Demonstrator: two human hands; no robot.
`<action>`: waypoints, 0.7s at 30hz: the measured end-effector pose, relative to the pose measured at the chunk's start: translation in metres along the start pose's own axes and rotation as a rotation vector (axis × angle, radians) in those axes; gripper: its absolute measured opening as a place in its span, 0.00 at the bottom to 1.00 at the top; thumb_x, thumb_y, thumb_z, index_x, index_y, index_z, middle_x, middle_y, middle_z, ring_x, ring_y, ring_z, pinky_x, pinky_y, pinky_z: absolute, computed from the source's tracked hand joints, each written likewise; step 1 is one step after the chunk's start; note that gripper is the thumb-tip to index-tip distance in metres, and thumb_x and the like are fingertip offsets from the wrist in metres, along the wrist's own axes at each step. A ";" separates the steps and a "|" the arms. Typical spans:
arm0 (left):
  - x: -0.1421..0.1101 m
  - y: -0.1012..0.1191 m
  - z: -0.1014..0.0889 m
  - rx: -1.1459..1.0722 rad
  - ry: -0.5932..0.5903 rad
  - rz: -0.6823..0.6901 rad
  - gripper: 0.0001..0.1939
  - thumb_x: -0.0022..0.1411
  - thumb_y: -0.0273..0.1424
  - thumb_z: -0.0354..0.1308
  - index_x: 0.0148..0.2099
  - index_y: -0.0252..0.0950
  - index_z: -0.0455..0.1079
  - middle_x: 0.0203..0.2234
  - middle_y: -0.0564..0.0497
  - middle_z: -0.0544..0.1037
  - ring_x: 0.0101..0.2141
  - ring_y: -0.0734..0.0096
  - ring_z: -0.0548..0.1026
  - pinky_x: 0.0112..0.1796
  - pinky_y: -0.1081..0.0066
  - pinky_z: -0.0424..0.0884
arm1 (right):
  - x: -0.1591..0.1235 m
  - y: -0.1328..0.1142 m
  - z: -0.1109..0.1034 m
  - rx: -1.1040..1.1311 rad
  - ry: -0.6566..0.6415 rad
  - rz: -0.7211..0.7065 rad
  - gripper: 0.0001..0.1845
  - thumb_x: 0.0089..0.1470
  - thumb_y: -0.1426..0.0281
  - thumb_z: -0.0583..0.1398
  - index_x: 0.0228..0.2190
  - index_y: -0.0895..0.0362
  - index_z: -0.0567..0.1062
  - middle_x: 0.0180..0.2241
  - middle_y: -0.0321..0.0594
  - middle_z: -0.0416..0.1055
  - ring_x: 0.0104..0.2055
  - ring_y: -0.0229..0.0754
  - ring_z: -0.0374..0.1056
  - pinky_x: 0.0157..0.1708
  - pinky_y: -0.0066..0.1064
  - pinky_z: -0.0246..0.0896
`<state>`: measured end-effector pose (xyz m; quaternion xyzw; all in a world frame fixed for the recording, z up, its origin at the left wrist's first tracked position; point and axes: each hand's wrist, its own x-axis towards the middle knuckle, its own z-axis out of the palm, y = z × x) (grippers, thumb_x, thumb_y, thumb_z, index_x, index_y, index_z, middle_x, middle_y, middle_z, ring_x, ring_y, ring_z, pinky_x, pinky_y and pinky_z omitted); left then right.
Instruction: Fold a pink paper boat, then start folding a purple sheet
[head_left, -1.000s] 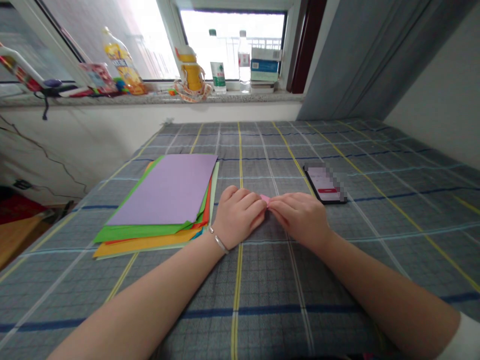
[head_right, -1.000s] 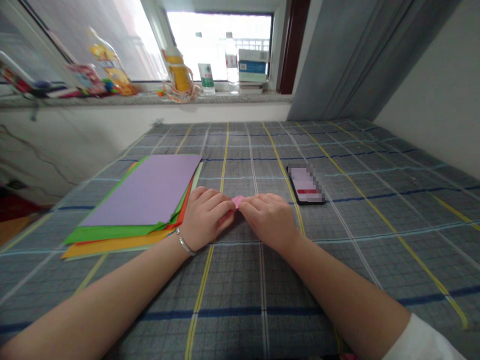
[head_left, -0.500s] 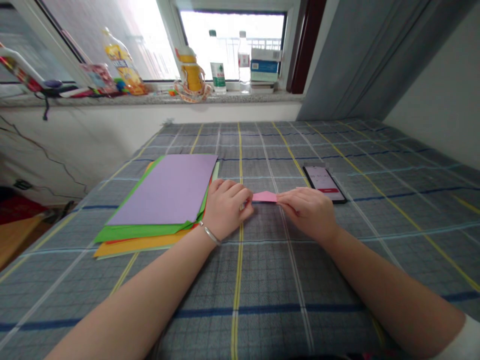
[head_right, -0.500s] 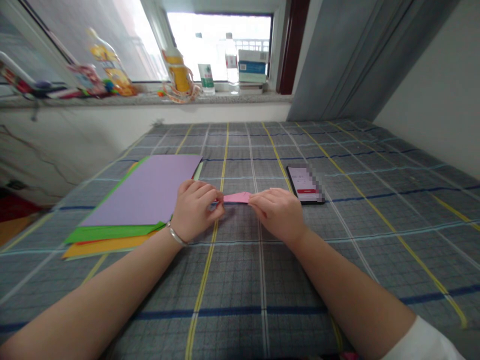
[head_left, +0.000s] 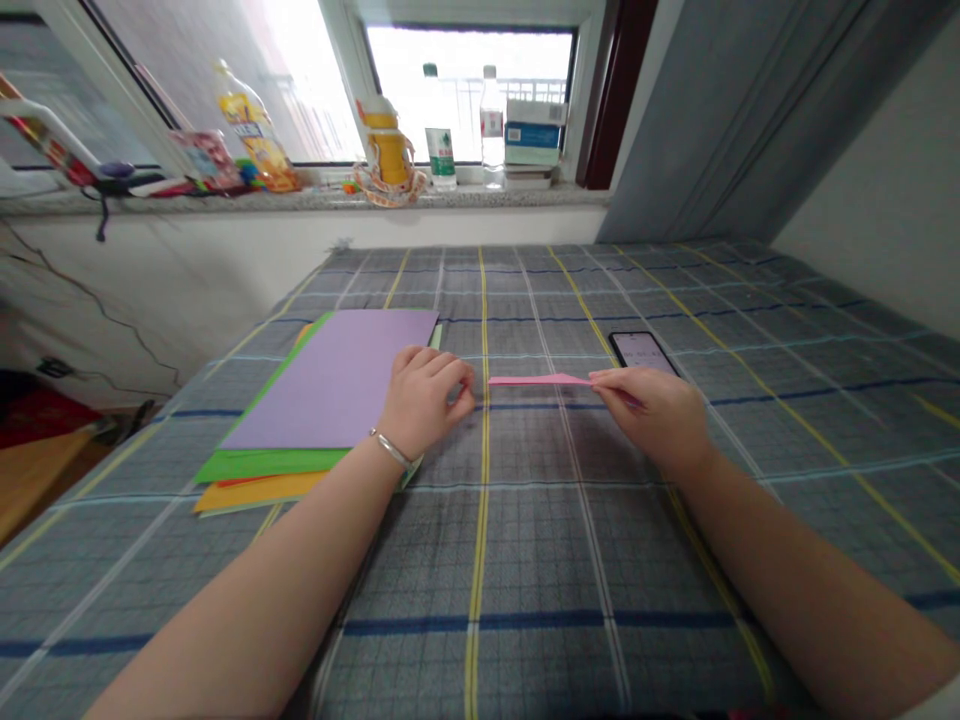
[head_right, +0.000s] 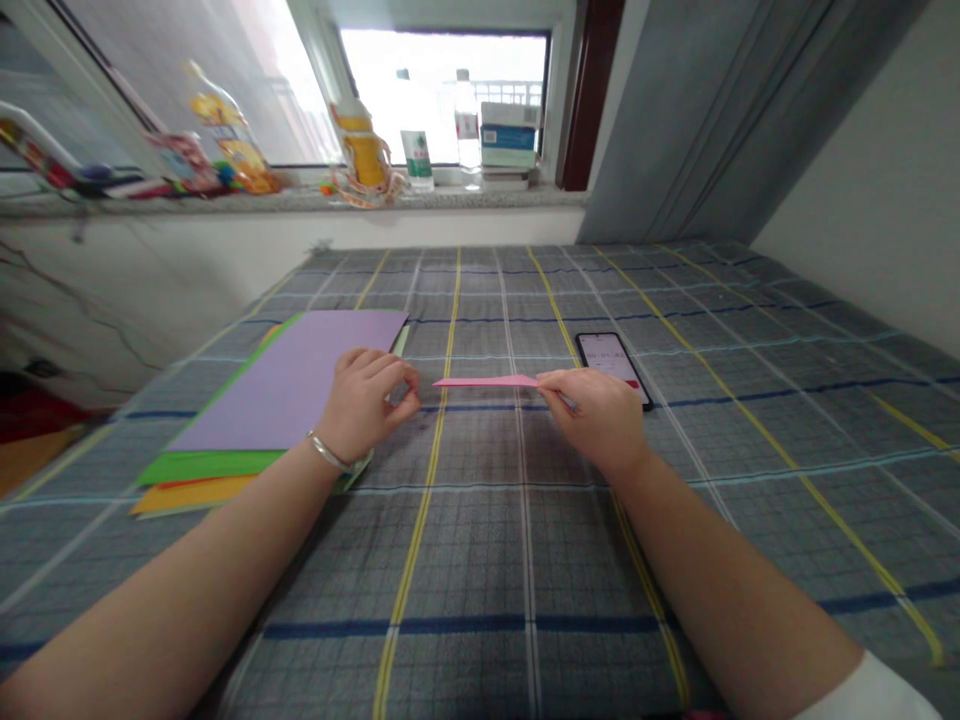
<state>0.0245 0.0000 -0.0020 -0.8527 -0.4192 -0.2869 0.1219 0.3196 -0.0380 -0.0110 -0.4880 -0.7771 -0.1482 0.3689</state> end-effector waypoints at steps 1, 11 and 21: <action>0.000 -0.001 0.001 -0.050 -0.036 -0.050 0.03 0.57 0.28 0.53 0.31 0.38 0.66 0.28 0.51 0.75 0.34 0.64 0.71 0.42 0.62 0.61 | 0.000 0.001 0.000 -0.010 0.001 0.019 0.07 0.56 0.69 0.59 0.33 0.53 0.79 0.36 0.35 0.80 0.37 0.41 0.75 0.37 0.31 0.67; 0.001 0.024 0.024 -1.155 -0.257 -0.840 0.15 0.63 0.42 0.50 0.43 0.36 0.63 0.27 0.53 0.75 0.26 0.74 0.74 0.27 0.75 0.68 | 0.000 -0.008 0.006 0.096 -0.154 -0.181 0.06 0.57 0.71 0.58 0.32 0.54 0.76 0.38 0.35 0.79 0.41 0.40 0.74 0.42 0.31 0.66; -0.001 0.018 0.023 -1.063 -0.100 -0.727 0.15 0.51 0.36 0.63 0.39 0.33 0.69 0.23 0.56 0.74 0.24 0.77 0.72 0.27 0.76 0.68 | 0.000 0.002 0.016 -0.017 -0.209 -0.018 0.25 0.51 0.74 0.60 0.52 0.59 0.68 0.56 0.48 0.66 0.58 0.51 0.61 0.56 0.44 0.57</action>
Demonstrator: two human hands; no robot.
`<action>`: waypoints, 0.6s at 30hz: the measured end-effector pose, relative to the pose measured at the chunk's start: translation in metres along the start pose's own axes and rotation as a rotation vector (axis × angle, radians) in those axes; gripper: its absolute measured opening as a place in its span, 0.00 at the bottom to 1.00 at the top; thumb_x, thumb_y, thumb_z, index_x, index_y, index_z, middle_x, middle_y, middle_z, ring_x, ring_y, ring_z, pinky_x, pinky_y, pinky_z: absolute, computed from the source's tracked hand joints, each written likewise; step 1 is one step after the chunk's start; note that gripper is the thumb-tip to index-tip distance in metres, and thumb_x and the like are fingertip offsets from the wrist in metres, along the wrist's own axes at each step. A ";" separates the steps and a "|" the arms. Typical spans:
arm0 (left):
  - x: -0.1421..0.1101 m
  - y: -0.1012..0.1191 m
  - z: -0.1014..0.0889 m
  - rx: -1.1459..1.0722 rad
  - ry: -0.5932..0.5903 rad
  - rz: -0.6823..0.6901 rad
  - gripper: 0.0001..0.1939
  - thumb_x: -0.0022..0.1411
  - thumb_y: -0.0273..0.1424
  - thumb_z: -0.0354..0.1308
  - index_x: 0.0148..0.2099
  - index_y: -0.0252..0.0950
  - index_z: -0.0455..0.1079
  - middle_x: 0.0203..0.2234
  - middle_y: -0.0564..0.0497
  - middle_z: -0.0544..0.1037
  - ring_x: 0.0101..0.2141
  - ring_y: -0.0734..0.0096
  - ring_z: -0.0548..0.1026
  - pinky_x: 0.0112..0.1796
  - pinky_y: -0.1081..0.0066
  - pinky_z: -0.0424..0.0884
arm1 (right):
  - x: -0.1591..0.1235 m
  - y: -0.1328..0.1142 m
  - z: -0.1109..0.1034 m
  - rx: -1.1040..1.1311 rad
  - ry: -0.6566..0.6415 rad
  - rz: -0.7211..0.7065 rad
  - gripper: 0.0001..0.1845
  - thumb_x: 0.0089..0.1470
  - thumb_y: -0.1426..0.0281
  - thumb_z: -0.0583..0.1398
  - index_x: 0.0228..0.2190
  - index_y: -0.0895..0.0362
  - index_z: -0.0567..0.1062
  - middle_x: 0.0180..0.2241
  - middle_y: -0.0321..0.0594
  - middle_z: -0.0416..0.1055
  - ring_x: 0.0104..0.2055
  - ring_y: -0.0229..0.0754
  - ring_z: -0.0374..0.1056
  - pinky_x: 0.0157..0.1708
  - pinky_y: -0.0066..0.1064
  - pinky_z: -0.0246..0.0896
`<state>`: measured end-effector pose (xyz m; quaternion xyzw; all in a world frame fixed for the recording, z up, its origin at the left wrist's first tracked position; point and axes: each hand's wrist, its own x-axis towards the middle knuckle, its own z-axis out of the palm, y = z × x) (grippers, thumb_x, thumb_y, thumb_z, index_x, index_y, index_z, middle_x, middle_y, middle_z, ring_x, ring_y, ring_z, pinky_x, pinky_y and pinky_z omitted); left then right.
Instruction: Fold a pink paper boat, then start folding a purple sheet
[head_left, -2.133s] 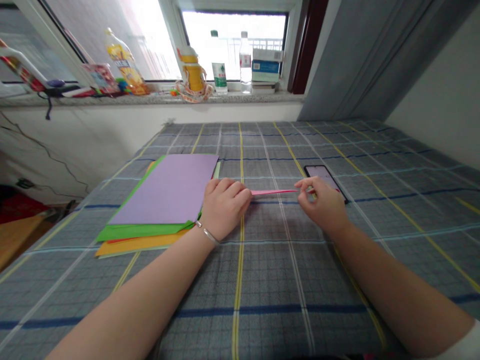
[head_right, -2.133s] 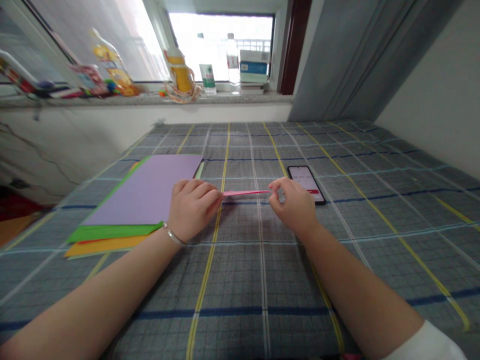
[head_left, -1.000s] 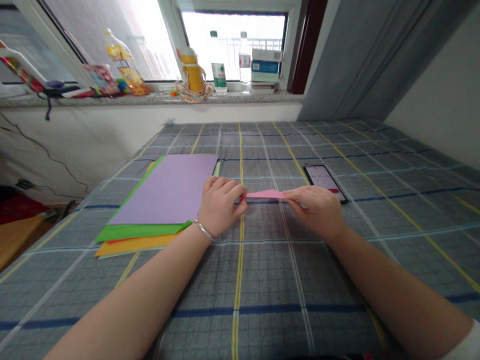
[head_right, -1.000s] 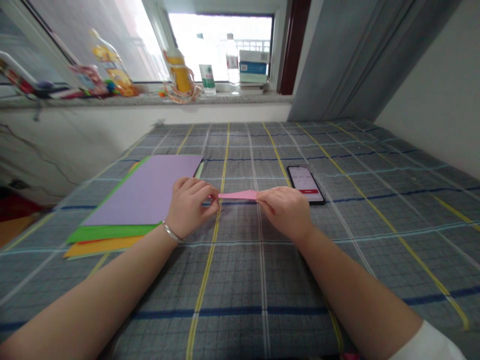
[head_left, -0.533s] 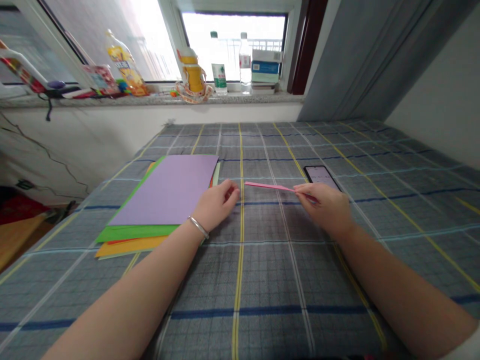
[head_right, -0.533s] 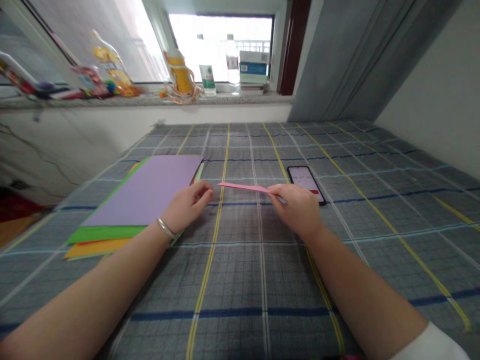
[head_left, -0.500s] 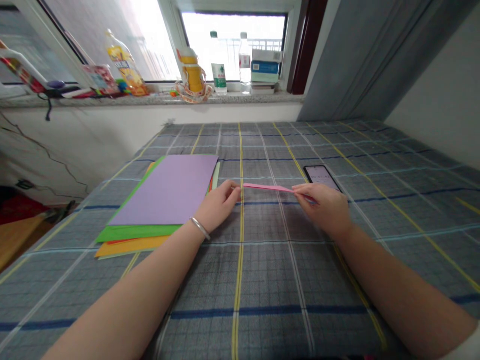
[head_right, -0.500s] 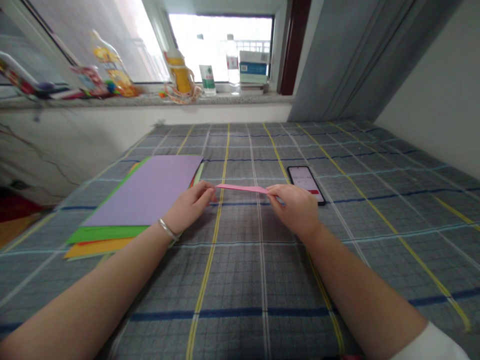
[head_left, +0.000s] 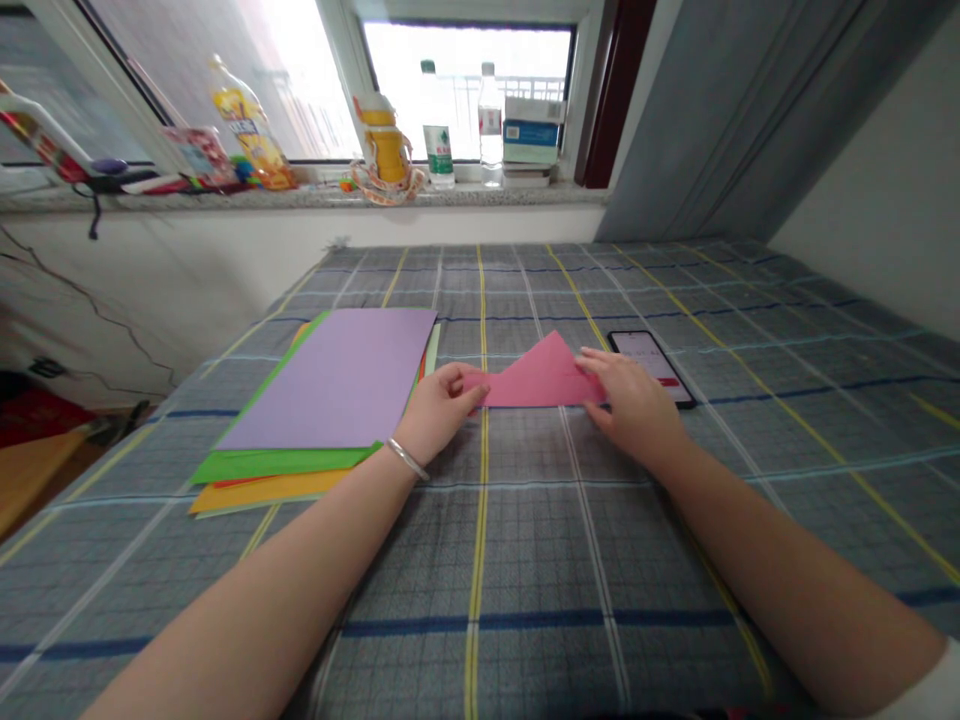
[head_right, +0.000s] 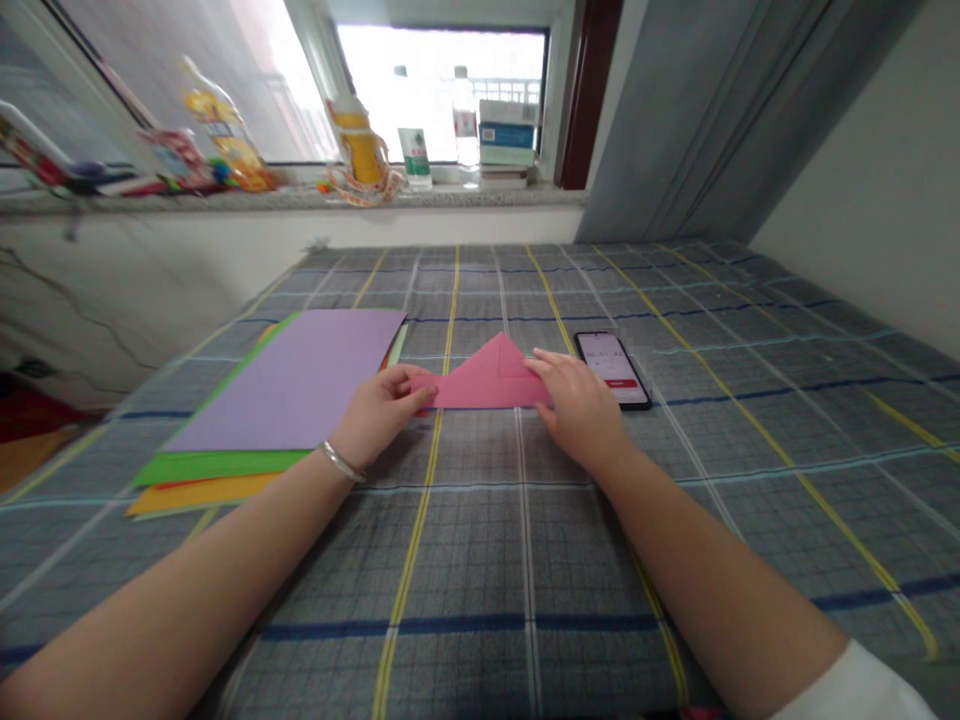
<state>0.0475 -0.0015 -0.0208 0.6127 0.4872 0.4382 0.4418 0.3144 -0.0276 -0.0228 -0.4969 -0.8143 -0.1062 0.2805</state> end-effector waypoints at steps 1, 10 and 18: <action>0.000 0.000 0.001 -0.009 0.023 0.025 0.13 0.51 0.36 0.62 0.35 0.33 0.68 0.24 0.55 0.75 0.25 0.76 0.73 0.28 0.76 0.68 | 0.000 0.002 0.002 -0.007 0.014 0.029 0.29 0.50 0.74 0.60 0.55 0.60 0.65 0.57 0.49 0.64 0.59 0.52 0.59 0.57 0.45 0.56; -0.011 -0.003 0.009 0.050 -0.022 0.363 0.05 0.59 0.31 0.57 0.35 0.36 0.63 0.39 0.46 0.80 0.42 0.67 0.78 0.44 0.65 0.73 | -0.001 0.015 0.013 0.006 0.065 0.135 0.06 0.53 0.73 0.57 0.35 0.57 0.73 0.37 0.45 0.73 0.45 0.50 0.66 0.50 0.42 0.61; -0.013 0.001 0.004 0.573 -0.290 0.760 0.05 0.61 0.22 0.52 0.34 0.37 0.63 0.47 0.48 0.76 0.50 0.67 0.72 0.50 0.61 0.70 | 0.001 0.022 0.011 -0.028 0.138 0.164 0.04 0.51 0.75 0.58 0.29 0.56 0.72 0.38 0.47 0.68 0.43 0.49 0.63 0.46 0.41 0.59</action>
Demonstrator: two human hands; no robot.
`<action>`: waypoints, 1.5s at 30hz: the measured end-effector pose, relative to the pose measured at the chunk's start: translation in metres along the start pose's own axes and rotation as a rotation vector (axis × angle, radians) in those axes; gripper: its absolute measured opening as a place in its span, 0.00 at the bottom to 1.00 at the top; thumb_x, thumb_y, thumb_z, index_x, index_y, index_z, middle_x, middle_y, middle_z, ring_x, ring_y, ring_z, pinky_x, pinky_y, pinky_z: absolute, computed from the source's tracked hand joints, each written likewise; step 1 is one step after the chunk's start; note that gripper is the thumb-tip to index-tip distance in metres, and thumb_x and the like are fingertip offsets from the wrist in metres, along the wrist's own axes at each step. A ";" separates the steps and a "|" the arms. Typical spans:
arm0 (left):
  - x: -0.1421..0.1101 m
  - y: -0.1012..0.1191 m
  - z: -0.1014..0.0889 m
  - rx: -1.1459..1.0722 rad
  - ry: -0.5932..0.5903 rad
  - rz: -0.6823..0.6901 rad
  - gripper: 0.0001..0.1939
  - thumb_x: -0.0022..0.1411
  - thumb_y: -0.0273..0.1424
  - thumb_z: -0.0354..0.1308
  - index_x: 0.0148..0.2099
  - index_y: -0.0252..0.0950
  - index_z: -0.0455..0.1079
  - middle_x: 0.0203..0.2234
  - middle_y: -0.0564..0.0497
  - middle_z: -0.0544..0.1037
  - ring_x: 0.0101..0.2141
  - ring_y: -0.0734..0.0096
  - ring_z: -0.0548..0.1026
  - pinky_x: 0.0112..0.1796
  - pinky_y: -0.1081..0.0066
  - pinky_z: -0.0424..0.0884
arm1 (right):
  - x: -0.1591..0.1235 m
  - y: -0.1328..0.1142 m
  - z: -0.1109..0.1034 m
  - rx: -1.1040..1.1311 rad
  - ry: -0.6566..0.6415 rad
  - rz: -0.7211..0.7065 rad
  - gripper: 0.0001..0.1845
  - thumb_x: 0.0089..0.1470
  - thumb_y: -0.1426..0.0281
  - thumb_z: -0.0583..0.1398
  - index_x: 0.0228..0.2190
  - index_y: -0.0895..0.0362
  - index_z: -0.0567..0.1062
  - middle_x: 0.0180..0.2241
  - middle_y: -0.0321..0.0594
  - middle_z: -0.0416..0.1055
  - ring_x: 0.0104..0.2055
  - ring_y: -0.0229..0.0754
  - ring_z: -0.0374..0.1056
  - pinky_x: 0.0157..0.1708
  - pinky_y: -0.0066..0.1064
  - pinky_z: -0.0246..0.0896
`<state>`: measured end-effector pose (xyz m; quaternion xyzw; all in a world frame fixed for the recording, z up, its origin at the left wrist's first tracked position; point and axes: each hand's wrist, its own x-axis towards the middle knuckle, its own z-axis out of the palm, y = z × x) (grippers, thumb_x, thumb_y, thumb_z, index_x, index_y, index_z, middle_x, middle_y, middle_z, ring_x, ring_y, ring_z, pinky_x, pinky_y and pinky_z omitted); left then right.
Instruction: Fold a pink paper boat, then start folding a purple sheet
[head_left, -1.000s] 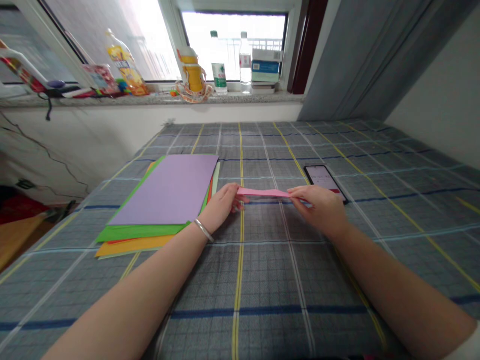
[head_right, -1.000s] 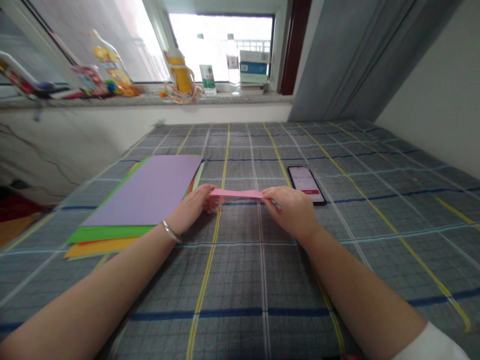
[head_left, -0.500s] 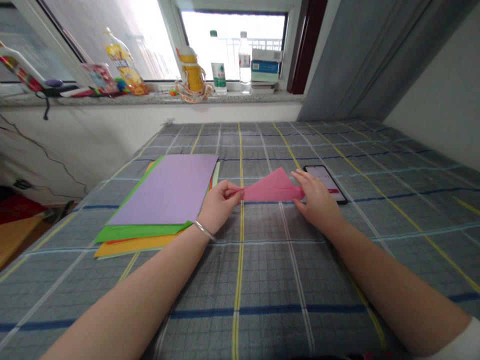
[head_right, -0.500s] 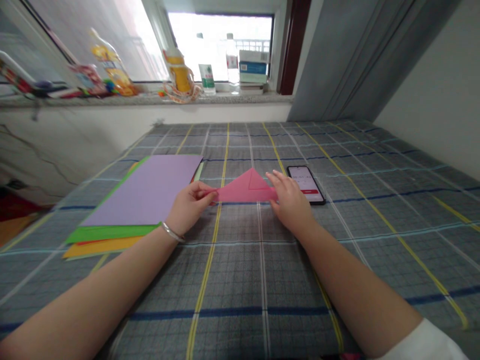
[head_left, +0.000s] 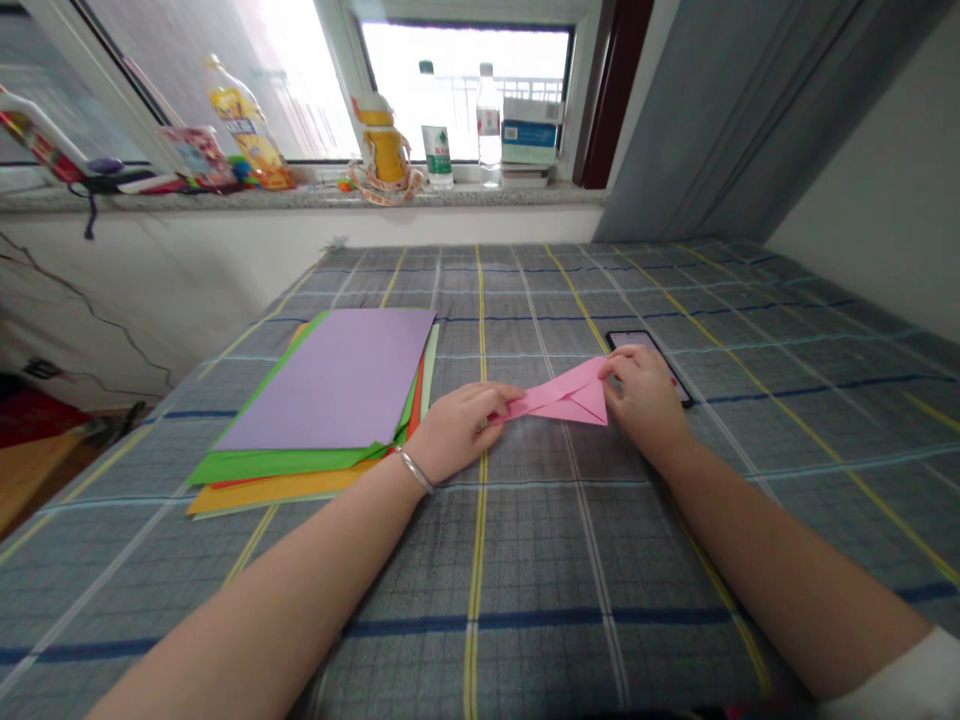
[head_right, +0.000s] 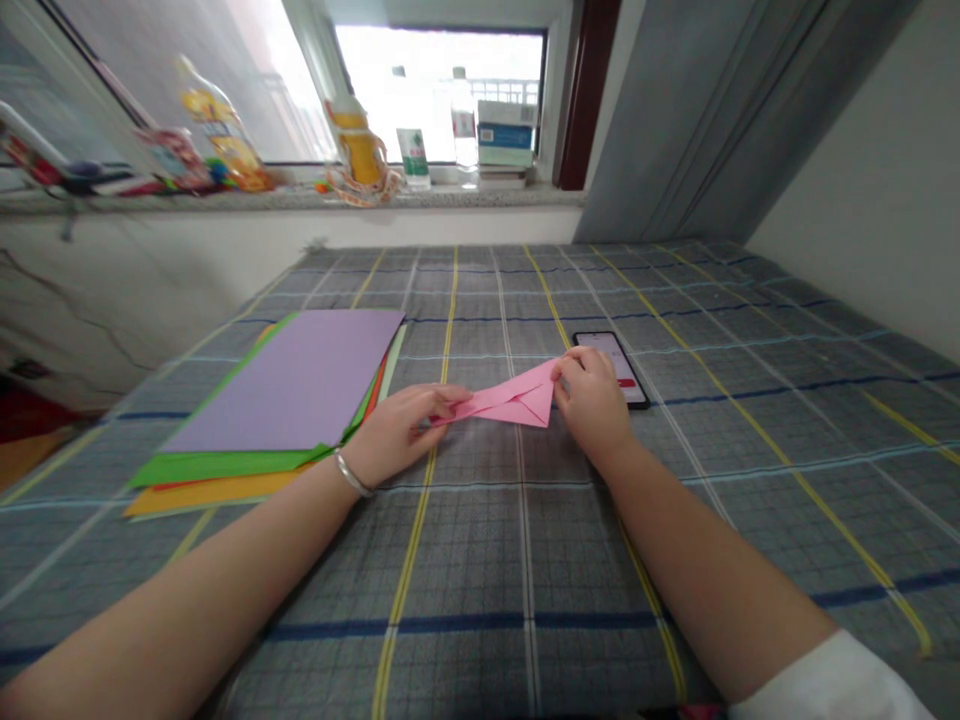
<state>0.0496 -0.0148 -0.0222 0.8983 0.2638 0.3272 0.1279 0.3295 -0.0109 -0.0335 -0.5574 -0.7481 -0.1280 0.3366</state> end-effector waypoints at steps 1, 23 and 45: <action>0.000 -0.002 0.002 0.059 -0.065 0.025 0.05 0.61 0.22 0.52 0.34 0.37 0.63 0.48 0.48 0.75 0.50 0.67 0.72 0.50 0.62 0.70 | 0.000 0.001 0.001 -0.027 -0.023 0.003 0.03 0.51 0.75 0.58 0.29 0.56 0.72 0.37 0.47 0.67 0.43 0.49 0.62 0.45 0.40 0.59; 0.006 0.039 0.017 0.497 -0.304 -0.268 0.14 0.64 0.30 0.50 0.50 0.31 0.66 0.37 0.43 0.75 0.39 0.59 0.72 0.45 0.61 0.68 | -0.007 -0.031 -0.014 -0.127 -0.335 -0.103 0.10 0.56 0.69 0.56 0.30 0.55 0.78 0.33 0.44 0.75 0.41 0.48 0.65 0.37 0.37 0.62; 0.006 0.012 0.000 -0.038 -0.232 -0.630 0.16 0.51 0.29 0.57 0.44 0.38 0.73 0.25 0.54 0.75 0.27 0.70 0.72 0.29 0.73 0.64 | -0.013 -0.052 -0.017 0.127 -0.544 -0.450 0.14 0.57 0.74 0.56 0.44 0.52 0.76 0.48 0.40 0.74 0.48 0.45 0.69 0.46 0.37 0.64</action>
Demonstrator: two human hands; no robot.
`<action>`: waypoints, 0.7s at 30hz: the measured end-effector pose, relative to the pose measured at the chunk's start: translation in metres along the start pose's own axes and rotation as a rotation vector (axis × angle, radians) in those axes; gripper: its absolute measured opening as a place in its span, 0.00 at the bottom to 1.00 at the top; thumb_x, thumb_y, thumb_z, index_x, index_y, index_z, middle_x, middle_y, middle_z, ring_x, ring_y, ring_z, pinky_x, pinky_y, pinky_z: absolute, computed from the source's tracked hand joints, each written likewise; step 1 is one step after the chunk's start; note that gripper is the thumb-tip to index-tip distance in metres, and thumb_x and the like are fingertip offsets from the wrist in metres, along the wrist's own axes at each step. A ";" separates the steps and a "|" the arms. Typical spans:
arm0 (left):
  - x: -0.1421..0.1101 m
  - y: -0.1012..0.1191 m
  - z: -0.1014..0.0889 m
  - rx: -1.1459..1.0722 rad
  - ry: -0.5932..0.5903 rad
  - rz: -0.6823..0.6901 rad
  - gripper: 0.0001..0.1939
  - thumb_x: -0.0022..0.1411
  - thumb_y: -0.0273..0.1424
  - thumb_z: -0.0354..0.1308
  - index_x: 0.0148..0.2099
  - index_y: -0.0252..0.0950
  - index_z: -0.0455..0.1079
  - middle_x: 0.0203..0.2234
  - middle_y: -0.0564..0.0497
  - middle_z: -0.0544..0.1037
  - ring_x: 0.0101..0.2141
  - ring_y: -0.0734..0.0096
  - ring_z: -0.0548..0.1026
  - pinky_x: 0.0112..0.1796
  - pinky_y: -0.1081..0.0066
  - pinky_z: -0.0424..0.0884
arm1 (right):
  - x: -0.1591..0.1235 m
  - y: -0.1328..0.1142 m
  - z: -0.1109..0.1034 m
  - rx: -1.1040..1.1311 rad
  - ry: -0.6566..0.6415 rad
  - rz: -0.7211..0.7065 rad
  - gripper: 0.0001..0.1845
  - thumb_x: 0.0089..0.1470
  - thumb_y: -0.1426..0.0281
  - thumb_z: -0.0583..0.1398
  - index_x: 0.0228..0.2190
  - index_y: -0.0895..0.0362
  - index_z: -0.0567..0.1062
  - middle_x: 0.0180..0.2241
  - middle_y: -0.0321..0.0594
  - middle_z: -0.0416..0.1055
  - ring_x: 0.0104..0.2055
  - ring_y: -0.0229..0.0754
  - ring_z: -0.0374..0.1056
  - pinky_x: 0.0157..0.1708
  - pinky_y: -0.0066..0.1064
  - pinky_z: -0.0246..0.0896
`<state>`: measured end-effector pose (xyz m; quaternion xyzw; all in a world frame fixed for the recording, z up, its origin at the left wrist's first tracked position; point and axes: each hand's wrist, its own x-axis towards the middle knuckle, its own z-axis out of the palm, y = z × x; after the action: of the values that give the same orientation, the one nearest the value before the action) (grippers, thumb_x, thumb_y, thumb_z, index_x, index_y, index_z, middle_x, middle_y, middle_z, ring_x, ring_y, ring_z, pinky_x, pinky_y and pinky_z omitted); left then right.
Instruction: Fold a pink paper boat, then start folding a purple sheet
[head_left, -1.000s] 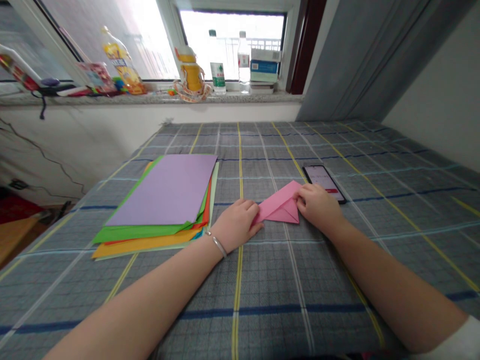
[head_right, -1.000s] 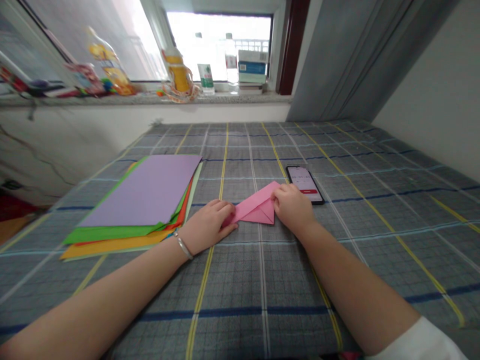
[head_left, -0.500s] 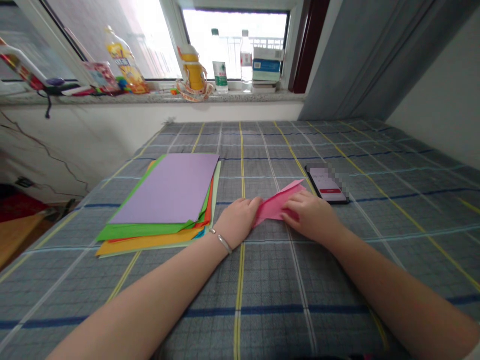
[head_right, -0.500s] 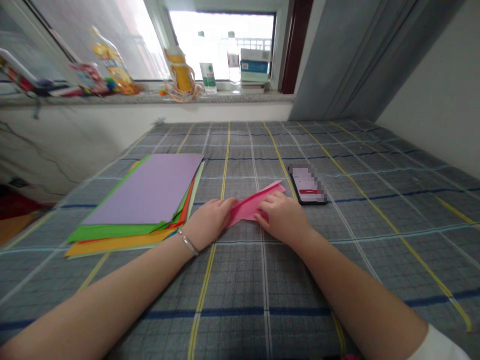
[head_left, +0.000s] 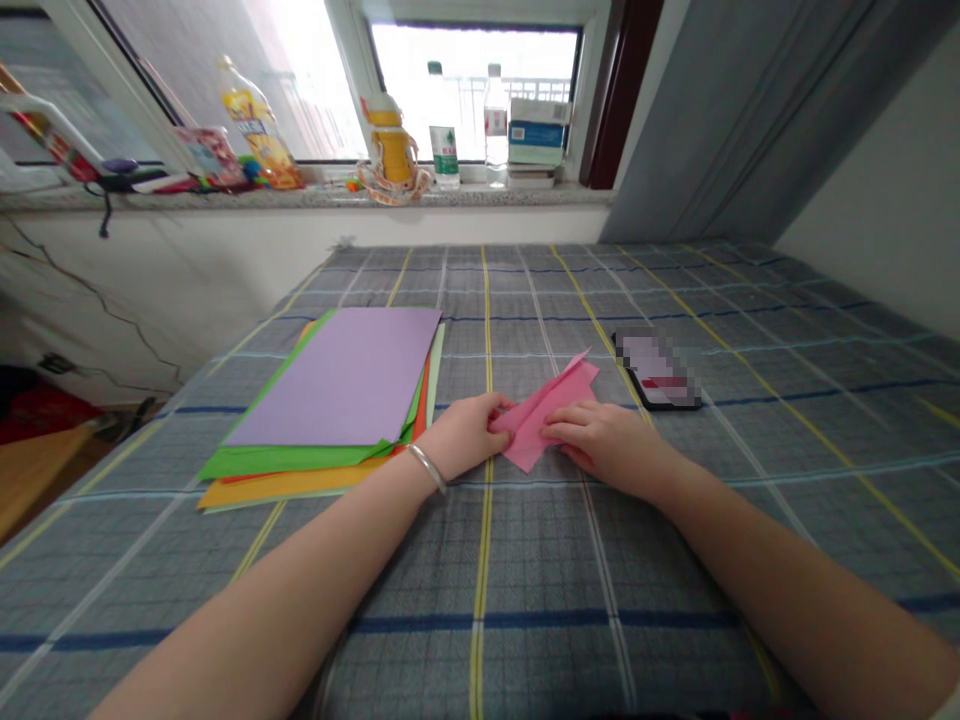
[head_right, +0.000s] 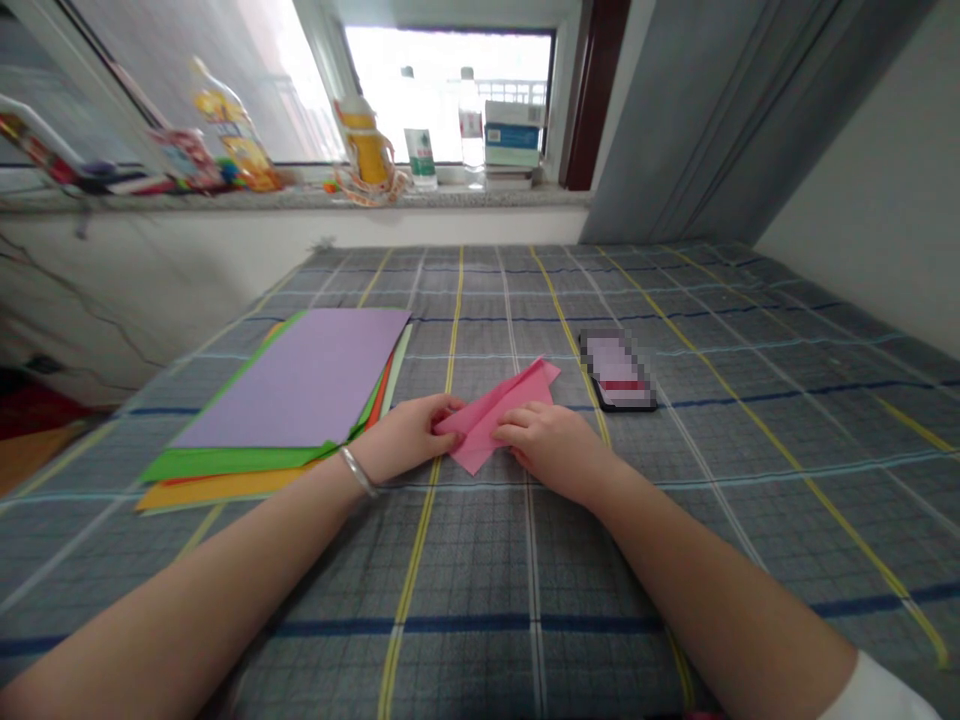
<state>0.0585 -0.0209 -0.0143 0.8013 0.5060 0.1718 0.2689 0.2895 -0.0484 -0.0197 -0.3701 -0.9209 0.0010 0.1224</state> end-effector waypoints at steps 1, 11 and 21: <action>0.000 -0.002 -0.001 -0.027 -0.037 -0.001 0.16 0.51 0.30 0.57 0.44 0.38 0.73 0.24 0.55 0.74 0.26 0.71 0.71 0.28 0.74 0.63 | 0.000 0.000 0.000 -0.005 -0.007 -0.003 0.14 0.58 0.73 0.56 0.44 0.52 0.76 0.48 0.40 0.74 0.48 0.45 0.69 0.46 0.37 0.64; -0.002 -0.005 -0.002 -0.053 -0.147 0.075 0.16 0.49 0.30 0.58 0.44 0.38 0.72 0.25 0.55 0.75 0.26 0.71 0.71 0.28 0.74 0.63 | 0.007 -0.008 0.005 -0.051 0.016 -0.121 0.11 0.59 0.71 0.56 0.42 0.54 0.76 0.44 0.43 0.75 0.45 0.44 0.69 0.43 0.36 0.64; -0.004 0.001 0.001 0.176 -0.125 0.129 0.11 0.50 0.28 0.56 0.39 0.38 0.71 0.27 0.52 0.76 0.27 0.66 0.73 0.28 0.72 0.62 | 0.013 -0.020 0.013 -0.155 0.032 -0.094 0.11 0.61 0.66 0.54 0.34 0.56 0.75 0.37 0.42 0.74 0.40 0.44 0.67 0.39 0.35 0.59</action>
<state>0.0577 -0.0253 -0.0141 0.8617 0.4491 0.0934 0.2169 0.2644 -0.0529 -0.0272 -0.3349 -0.9325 -0.0817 0.1078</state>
